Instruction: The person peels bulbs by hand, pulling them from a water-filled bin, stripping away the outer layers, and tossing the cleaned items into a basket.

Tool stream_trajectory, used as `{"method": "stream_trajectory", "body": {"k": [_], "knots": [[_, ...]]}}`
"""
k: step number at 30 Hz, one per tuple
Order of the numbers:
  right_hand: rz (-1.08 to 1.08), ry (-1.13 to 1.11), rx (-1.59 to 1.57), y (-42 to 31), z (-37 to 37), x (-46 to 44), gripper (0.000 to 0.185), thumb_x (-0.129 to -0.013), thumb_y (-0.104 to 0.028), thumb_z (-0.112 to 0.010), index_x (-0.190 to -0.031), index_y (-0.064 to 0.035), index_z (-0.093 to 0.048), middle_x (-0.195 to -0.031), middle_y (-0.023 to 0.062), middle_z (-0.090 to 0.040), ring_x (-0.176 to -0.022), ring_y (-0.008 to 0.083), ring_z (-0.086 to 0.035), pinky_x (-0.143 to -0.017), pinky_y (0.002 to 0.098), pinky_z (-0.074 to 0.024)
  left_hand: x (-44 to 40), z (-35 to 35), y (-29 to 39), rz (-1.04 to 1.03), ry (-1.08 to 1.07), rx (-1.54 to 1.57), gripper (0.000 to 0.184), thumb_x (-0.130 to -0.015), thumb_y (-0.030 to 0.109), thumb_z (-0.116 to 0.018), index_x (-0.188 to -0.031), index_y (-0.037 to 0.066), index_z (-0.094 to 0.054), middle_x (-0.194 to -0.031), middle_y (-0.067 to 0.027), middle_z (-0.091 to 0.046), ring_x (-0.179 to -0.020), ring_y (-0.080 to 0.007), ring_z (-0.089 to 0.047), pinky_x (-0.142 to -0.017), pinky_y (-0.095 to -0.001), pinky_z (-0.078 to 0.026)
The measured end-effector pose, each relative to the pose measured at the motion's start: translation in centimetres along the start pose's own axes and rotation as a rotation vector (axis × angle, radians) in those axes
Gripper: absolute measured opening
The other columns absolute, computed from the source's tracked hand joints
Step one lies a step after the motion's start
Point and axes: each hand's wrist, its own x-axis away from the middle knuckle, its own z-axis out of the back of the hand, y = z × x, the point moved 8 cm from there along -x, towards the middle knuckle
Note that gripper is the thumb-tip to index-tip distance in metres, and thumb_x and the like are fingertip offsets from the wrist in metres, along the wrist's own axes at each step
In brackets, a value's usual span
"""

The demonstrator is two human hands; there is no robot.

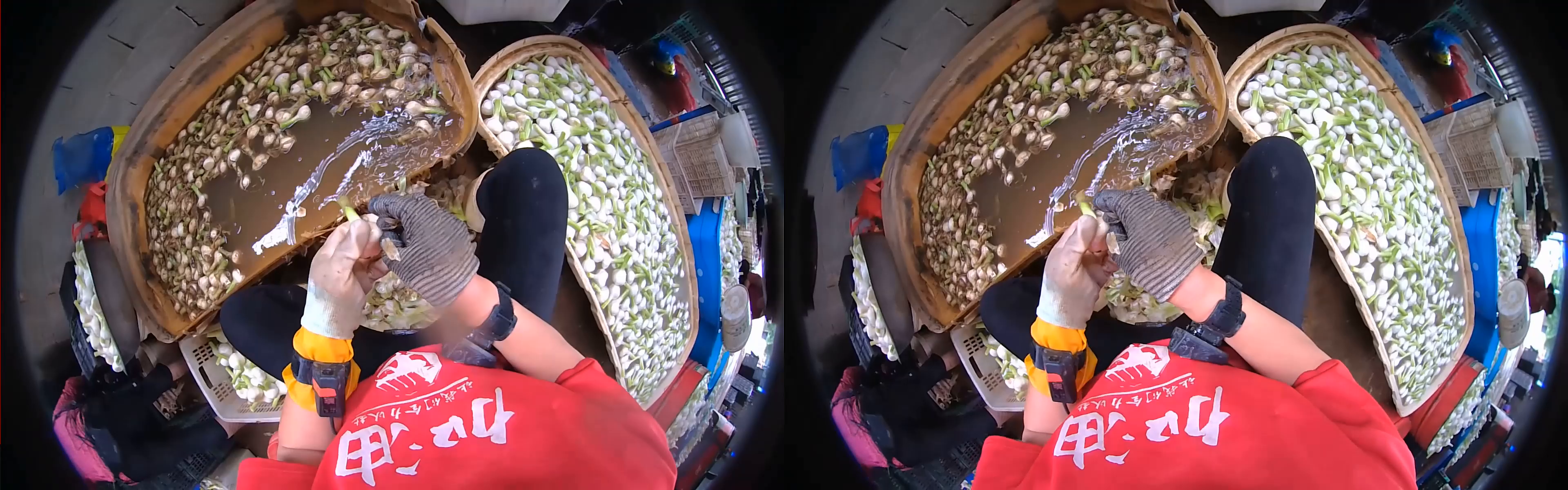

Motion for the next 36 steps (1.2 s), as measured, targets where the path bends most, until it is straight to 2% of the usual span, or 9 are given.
{"method": "stream_trajectory", "body": {"k": [6,9,11,15,21,25,29,33,36], "knots": [[0.007,0.038,-0.085,-1.2,2.1,-0.8,0.031,-0.08,-0.01,-0.064,-0.111,-0.0036,-0.062,-0.092,0.0086,-0.065,-0.08,0.0183,-0.063,-0.072,0.0297,-0.0523,4.0,-1.3,0.7,0.069,-0.134,-0.046,0.046,-0.103,0.035,-0.033,-0.12,-0.003,-0.054,-0.096,-0.0097,-0.062,-0.065,-0.0149,-0.05,-0.054,-0.0258,-0.039],[-0.049,0.489,0.074,1.3,7.0,-3.4,0.029,-0.079,-0.007,-0.066,-0.107,-0.004,-0.062,-0.091,0.0129,-0.065,-0.084,0.0283,-0.065,-0.077,0.0368,-0.0519,5.6,-2.3,0.8,0.076,-0.265,0.032,0.047,-0.103,0.036,-0.033,-0.119,-0.003,-0.054,-0.093,-0.0095,-0.062,-0.061,-0.0136,-0.048,-0.053,-0.0244,-0.036],[-0.007,0.397,0.286,2.8,6.8,-4.2,0.025,-0.08,-0.01,-0.069,-0.104,-0.0029,-0.065,-0.091,0.0125,-0.066,-0.084,0.0257,-0.066,-0.077,0.0344,-0.0526,6.2,-2.4,0.7,0.054,-0.258,0.08,0.044,-0.102,0.036,-0.038,-0.114,-0.004,-0.055,-0.09,-0.0096,-0.062,-0.059,-0.0112,-0.047,-0.051,-0.0227,-0.034],[-0.01,-0.186,-0.515,2.3,-0.5,-0.5,0.025,-0.091,-0.015,-0.064,-0.113,-0.0026,-0.067,-0.102,0.0073,-0.07,-0.089,0.0144,-0.066,-0.084,0.0283,-0.0524,6.7,-1.7,0.6,0.042,-0.068,-0.122,0.038,-0.098,0.031,-0.046,-0.109,-0.004,-0.056,-0.087,-0.0088,-0.062,-0.055,-0.0067,-0.042,-0.047,-0.019,-0.029],[0.341,-0.099,-0.076,-1.5,-0.5,2.1,0.028,-0.091,-0.019,-0.063,-0.112,-0.001,-0.067,-0.1,0.0107,-0.07,-0.09,0.0199,-0.066,-0.084,0.0303,-0.0522,6.7,-1.7,0.3,0.017,-0.081,-0.197,0.028,-0.095,0.02,-0.043,-0.1,-0.003,-0.058,-0.081,-0.0091,-0.064,-0.054,-0.0064,-0.046,-0.047,-0.0186,-0.034],[-0.122,-0.206,-0.247,-1.5,-0.6,1.9,0.033,-0.081,-0.03,-0.075,-0.102,-0.0058,-0.07,-0.093,0.0098,-0.069,-0.084,0.0229,-0.067,-0.078,0.0327,-0.0525,5.9,-1.6,0.1,-0.151,-0.18,-0.42,0.035,-0.1,0.023,-0.035,-0.105,-0.003,-0.058,-0.089,-0.0123,-0.068,-0.053,-0.0112,-0.054,-0.047,-0.0212,-0.043],[-0.124,-0.145,-0.002,-1.7,-0.4,2.0,0.034,-0.069,-0.028,-0.082,-0.091,-0.0066,-0.068,-0.086,0.0096,-0.066,-0.078,0.0232,-0.065,-0.073,0.0331,-0.052,4.6,-1.0,-1.9,0.122,0.054,-0.016,0.033,-0.099,0.01,-0.029,-0.109,-0.004,-0.057,-0.096,-0.0153,-0.068,-0.063,-0.0167,-0.063,-0.052,-0.0225,-0.049],[0.019,-0.061,-0.094,-2.8,0.9,1.9,0.024,-0.07,-0.014,-0.08,-0.087,-0.0068,-0.064,-0.084,0.0093,-0.063,-0.073,0.0228,-0.062,-0.071,0.0328,-0.0514,1.3,3.8,-2.4,-0.117,0.035,0.145,0.027,-0.099,0.003,-0.035,-0.115,-0.006,-0.054,-0.089,-0.0103,-0.062,-0.065,-0.0158,-0.058,-0.052,-0.024,-0.049],[0.129,0.416,0.106,-2.2,8.5,1.1,0.03,-0.068,-0.003,-0.08,-0.092,-0.006,-0.062,-0.086,0.0066,-0.061,-0.075,0.0177,-0.061,-0.069,0.0295,-0.05,0.8,4.3,-0.8,-0.031,-0.026,0.164,0.026,-0.103,0.015,-0.043,-0.113,-0.005,-0.054,-0.085,-0.0069,-0.061,-0.067,-0.0153,-0.059,-0.055,-0.0262,-0.051]]}}
